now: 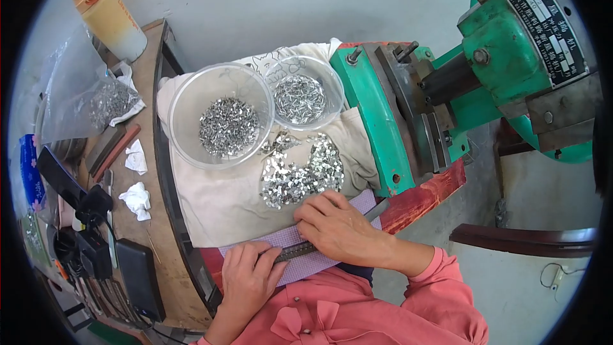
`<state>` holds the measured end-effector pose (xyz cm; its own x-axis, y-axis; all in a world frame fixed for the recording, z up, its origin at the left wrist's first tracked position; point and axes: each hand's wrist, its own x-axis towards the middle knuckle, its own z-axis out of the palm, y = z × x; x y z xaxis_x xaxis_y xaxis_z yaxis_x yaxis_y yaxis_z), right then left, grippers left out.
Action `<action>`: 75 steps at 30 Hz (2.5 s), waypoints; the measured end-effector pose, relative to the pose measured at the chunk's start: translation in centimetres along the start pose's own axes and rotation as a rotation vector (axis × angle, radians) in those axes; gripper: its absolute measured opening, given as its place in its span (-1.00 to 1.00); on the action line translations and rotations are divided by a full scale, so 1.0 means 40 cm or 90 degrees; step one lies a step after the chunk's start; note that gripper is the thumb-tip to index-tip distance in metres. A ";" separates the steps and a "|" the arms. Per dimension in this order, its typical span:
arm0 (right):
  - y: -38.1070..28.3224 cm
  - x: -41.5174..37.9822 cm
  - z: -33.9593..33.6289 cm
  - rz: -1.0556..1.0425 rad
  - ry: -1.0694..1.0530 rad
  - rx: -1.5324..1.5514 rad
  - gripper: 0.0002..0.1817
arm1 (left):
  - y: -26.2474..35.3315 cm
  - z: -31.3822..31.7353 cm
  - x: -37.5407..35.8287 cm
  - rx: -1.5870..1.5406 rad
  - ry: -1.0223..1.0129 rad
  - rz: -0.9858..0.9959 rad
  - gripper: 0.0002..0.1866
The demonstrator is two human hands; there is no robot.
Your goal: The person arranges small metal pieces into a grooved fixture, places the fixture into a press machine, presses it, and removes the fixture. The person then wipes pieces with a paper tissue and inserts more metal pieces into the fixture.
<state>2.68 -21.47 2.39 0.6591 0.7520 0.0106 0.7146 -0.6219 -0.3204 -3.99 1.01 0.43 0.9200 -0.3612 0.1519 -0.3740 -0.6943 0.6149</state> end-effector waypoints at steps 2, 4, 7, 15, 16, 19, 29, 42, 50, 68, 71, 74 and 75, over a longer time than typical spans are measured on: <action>-0.001 0.001 0.002 -0.012 -0.023 -0.012 -0.79 | -0.003 0.003 -0.003 -0.001 0.007 0.004 -0.63; 0.012 0.000 0.012 -0.023 0.015 -0.001 -0.79 | -0.005 0.004 -0.006 -0.004 0.011 0.010 -0.63; 0.024 0.000 -0.010 -0.021 0.083 0.009 -0.79 | -0.008 0.004 -0.002 -0.012 0.005 0.004 -0.64; 0.155 0.141 -0.139 0.108 0.404 -0.221 -0.84 | 0.000 0.003 0.006 -0.003 0.009 0.009 -0.65; 0.179 0.157 -0.145 0.098 0.403 -0.216 -0.86 | -0.001 0.007 0.007 -0.003 0.018 0.014 -0.64; 0.185 0.160 -0.132 0.095 0.413 -0.179 -0.86 | 0.003 0.011 0.008 0.002 0.027 0.006 -0.62; 0.026 -0.070 -0.012 0.109 0.269 0.248 -0.84 | 0.001 0.016 0.008 0.002 0.023 0.008 -0.61; -0.024 -0.090 0.049 0.072 0.212 0.186 -0.81 | -0.006 0.014 -0.002 -0.052 0.084 0.002 -0.70; -0.030 -0.101 0.053 0.055 0.223 0.151 -0.83 | -0.010 0.020 -0.004 -0.054 0.087 -0.003 -0.77; -0.040 -0.106 0.081 0.044 0.281 0.102 -0.82 | -0.008 0.006 -0.018 -0.031 0.047 0.004 -0.63; -0.048 -0.107 0.090 0.067 0.300 0.081 -0.84 | -0.009 -0.002 -0.024 0.000 0.035 -0.002 -0.61; -0.049 -0.113 0.097 0.053 0.318 0.069 -0.82 | -0.006 -0.021 -0.026 0.034 0.020 -0.020 -0.61; -0.046 -0.114 0.095 0.040 0.321 0.080 -0.81 | -0.005 -0.028 -0.026 0.035 0.017 -0.031 -0.61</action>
<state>-2.53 -22.94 -0.66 0.7532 0.4952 0.4329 0.6564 -0.6082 -0.4464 -4.75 2.22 1.00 0.9397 -0.3102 0.1438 -0.3342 -0.7444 0.5781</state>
